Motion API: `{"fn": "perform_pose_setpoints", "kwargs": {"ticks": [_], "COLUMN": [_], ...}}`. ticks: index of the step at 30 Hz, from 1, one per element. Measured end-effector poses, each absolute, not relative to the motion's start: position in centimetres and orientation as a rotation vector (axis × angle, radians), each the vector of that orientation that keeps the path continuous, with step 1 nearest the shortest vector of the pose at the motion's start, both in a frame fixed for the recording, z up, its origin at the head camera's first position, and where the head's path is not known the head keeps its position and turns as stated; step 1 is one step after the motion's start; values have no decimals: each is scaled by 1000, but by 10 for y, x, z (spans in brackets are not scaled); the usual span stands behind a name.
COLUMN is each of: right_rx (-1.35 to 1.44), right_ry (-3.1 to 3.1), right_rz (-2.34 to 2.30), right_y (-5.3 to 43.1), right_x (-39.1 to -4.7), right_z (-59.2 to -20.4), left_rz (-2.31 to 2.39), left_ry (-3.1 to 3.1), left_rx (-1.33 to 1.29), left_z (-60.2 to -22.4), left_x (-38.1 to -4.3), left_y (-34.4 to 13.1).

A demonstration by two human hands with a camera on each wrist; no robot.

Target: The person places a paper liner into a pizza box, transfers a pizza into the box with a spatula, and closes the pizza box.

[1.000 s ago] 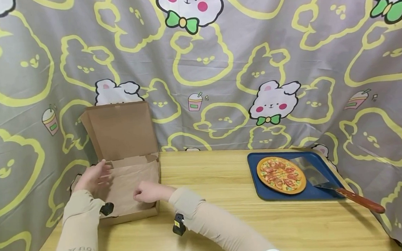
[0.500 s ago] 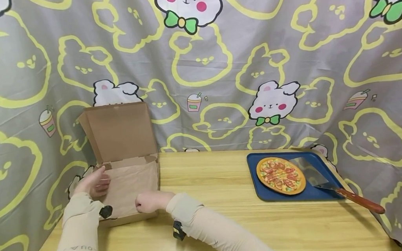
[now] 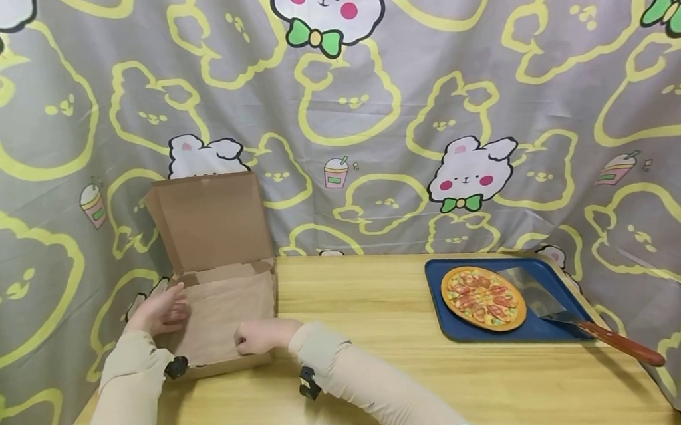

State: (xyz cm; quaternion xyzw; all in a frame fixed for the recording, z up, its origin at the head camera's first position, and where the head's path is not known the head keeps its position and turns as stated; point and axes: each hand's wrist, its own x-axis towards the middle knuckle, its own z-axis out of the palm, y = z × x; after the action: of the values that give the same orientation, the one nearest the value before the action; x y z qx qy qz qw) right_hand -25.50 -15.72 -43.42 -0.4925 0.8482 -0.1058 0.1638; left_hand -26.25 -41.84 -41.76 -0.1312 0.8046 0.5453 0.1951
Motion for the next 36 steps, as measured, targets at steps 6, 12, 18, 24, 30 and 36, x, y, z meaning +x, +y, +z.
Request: {"fn": "perform_pose_setpoints", "kwargs": {"ticks": [6, 12, 18, 24, 30, 36], "right_rx": [-1415, -1326, -1081, -686, -355, -260], "right_ry": [2405, 2483, 2514, 2416, 2094, 1956], "right_rz": [-406, -526, -852, -1281, -1559, -1599], "right_y": [-153, -153, -161, -173, -185, -189], "right_x": [-280, -310, -330, -330, -327, -321], "right_z": [-428, -412, -406, -414, -431, -437], "left_rz": [1504, 1458, 1425, 1365, 1269, 1212], "left_ry": [2297, 2379, 2405, 2397, 2356, 2354], "left_rx": [-286, -282, -311, -308, -365, -408], "left_z": [-414, -408, -407, -410, -414, -413], "left_x": [-257, -245, -231, -223, -214, -209], "left_y": [-406, -395, -383, -375, -374, -381]}}
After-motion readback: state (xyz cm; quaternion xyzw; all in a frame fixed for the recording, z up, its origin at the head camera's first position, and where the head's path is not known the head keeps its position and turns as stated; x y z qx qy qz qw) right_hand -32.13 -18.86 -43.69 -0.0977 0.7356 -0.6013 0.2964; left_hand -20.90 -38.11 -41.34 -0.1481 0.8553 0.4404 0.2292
